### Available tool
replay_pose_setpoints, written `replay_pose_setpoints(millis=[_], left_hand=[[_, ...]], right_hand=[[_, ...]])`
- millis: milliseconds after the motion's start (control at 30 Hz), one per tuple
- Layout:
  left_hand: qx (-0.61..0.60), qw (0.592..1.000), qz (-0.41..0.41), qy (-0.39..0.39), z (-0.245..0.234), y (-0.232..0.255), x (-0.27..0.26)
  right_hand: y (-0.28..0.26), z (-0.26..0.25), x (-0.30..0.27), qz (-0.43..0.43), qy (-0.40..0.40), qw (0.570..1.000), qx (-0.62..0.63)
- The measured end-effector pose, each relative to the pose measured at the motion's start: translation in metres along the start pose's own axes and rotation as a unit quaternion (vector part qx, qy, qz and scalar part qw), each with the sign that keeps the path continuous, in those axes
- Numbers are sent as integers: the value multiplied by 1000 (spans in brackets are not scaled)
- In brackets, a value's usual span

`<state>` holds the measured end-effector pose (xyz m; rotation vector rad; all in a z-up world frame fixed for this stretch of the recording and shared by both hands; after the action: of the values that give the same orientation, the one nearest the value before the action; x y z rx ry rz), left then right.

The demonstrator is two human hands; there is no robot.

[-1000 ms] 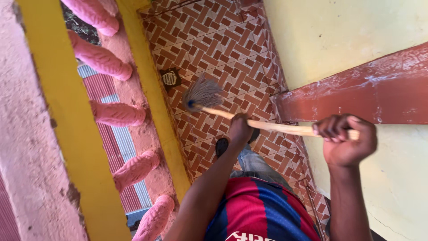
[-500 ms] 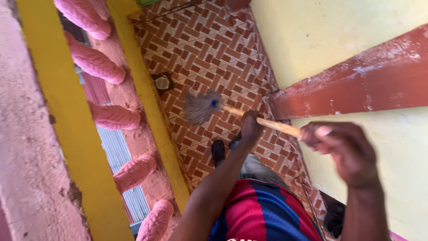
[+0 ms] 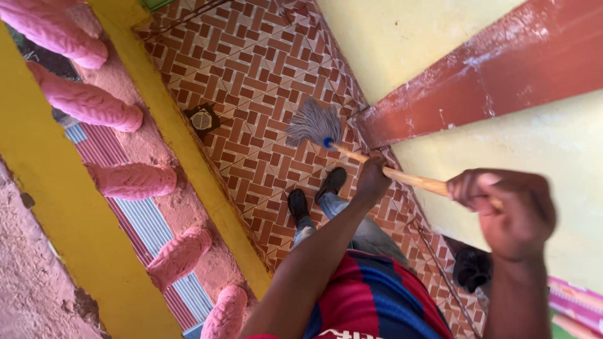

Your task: The person mops a tiled floor using a mop and a bucket of soapy water, periodically dipping and wringing the mop head by hand.

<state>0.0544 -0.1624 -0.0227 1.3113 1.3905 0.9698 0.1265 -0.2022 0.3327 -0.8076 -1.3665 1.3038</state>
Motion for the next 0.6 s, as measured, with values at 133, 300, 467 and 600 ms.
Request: replay_pose_setpoints(millis=[133, 300, 467, 600], left_hand=[[64, 997, -24, -38, -2, 23, -23], [136, 991, -18, -12, -21, 24, -6], [30, 996, -17, 84, -7, -60, 40], [-591, 780, -206, -5, 44, -141, 87]], right_hand=[[-16, -8, -6, 41, 57, 997, -20], [13, 8, -13, 49, 64, 991, -108], [40, 73, -12, 34, -94, 972, -212], [60, 106, 3, 36, -165, 935, -313]])
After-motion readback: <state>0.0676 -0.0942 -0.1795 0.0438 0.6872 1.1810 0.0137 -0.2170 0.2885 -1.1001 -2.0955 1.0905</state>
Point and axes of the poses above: each hand's wrist, its own x-axis towards the middle knuckle, its own z-axis out of the palm, y = z × x, the point moved 7 cm from there along x, towards the middle knuckle, and after that the axes turned 2 degrees about -z, right-handed, at the moved point
